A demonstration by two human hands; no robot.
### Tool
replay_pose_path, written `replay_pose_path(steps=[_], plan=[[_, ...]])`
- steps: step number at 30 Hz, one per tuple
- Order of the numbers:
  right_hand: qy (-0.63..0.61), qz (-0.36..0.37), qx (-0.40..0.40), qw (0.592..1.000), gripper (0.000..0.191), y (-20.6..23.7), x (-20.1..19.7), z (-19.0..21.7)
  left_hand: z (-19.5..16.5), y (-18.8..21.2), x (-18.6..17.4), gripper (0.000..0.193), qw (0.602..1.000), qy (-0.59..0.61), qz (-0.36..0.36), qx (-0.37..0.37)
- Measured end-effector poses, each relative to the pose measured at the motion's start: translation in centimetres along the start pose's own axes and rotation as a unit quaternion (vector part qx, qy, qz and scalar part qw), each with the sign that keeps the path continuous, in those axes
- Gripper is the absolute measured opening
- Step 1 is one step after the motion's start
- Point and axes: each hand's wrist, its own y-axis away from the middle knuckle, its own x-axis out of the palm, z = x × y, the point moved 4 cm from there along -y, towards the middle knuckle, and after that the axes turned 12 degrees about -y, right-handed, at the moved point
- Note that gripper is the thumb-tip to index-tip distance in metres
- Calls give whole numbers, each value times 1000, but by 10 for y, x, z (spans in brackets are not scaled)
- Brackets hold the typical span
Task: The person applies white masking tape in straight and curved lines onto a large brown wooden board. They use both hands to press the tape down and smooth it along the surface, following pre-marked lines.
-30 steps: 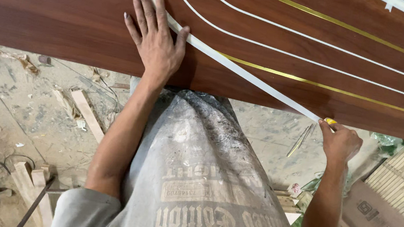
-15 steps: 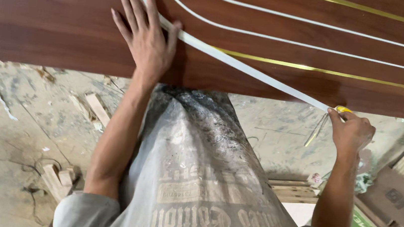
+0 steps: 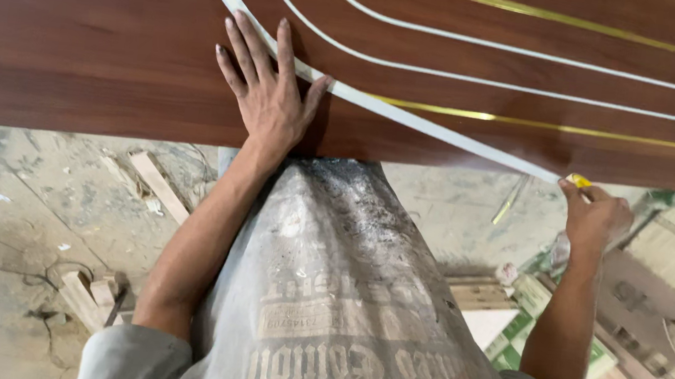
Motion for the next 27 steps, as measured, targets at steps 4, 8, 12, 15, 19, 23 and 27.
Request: replay_pose_path(steps=[4,8,12,15,19,23,27], plan=[[44,-74,-78,993,43,-6,-1,-8,-5,9,14,97,1000,8,-21,2],[-9,-74,-135,988,39,-15,0,-21,-7,19,28,98,999,6,-42,4],[-11,-61,-109,992,43,-31,8,-38,-6,21,34,100,996,-8,-84,11],[23,-76,-135,988,46,-48,16,-49,-5,19,37,107,996,-32,-82,1],[7,-95,-221,970,42,-63,22,-68,-10,16,42,101,997,-35,16,-59],[-69,-83,-244,964,36,-75,29,-79,-30,20,41,101,995,-47,6,-92],[-79,-74,-258,960,38,-82,29,-74,-49,30,39,90,993,-36,-28,-106]])
